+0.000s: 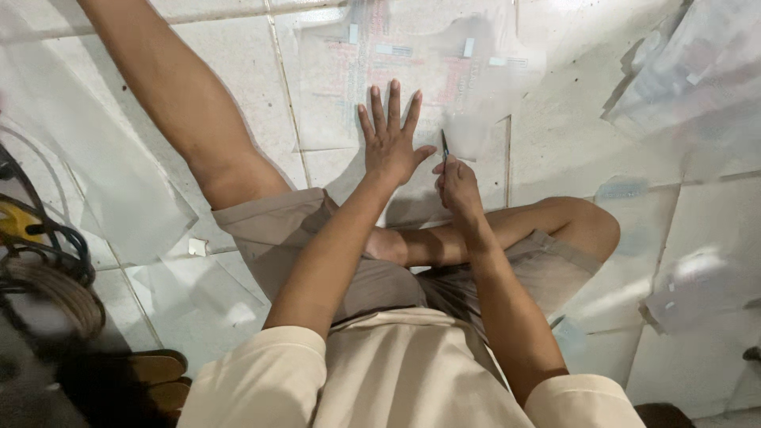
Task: The person sits on a tiled floor and uses scissors to cut a large sheet of printed paper into smaller pieces. They hold the paper flat with one hand while cutting with the other, repeatedly trimming sections and moving the cut pieces aside.
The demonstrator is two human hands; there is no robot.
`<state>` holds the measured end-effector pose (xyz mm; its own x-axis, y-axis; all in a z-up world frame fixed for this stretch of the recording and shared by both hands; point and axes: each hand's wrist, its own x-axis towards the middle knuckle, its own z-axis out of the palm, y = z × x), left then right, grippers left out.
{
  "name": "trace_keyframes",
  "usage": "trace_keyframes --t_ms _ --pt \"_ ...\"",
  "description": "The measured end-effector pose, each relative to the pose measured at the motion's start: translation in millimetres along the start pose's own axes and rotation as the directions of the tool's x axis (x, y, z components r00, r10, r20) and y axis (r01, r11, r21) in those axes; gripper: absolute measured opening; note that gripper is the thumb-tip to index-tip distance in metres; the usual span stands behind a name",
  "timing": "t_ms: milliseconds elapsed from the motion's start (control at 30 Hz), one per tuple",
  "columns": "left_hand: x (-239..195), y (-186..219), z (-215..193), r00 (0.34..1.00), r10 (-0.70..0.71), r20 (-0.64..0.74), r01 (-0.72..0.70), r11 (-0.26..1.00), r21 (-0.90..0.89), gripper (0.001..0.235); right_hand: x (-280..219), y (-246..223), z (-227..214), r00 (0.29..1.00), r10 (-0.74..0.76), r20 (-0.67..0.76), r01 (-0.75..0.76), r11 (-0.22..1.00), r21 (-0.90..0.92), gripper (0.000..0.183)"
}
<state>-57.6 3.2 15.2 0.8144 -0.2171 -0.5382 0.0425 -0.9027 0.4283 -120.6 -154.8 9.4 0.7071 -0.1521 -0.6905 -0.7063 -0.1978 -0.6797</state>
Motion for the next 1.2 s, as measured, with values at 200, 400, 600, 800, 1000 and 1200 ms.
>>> trace_keyframes --t_ms 200,400,600,800,1000,1200 --pt "0.8 -1.5 2.7 1.0 0.003 -0.015 -0.002 1.0 0.005 0.096 13.0 2.3 -4.9 0.999 -0.038 0.005 0.038 0.997 -0.069 0.046" --pt "15.5 -13.5 43.6 0.962 0.072 -0.263 0.002 0.963 0.27 0.105 -1.5 -48.8 -12.9 0.987 0.13 0.092 -0.125 0.991 -0.052 0.041" --pt "23.2 -21.1 64.1 0.863 0.147 -0.483 -0.026 0.968 0.249 0.111 15.8 -55.0 -32.8 0.974 0.141 0.175 -0.101 0.97 -0.219 0.044" --pt "13.2 -14.0 37.2 0.944 0.103 -0.313 -0.028 0.971 0.235 0.107 15.7 -76.7 -43.0 0.954 0.112 0.279 -0.029 0.959 -0.283 0.043" --pt "4.1 -4.5 12.3 0.994 -0.003 -0.113 0.026 0.978 0.208 0.115 57.8 -58.4 -69.1 0.922 0.112 0.371 0.068 0.896 -0.439 0.046" --pt "5.2 -5.4 13.7 0.993 -0.011 -0.122 0.034 0.982 0.185 0.119 74.5 -82.1 -74.8 0.874 0.096 0.477 0.288 0.687 -0.667 0.049"
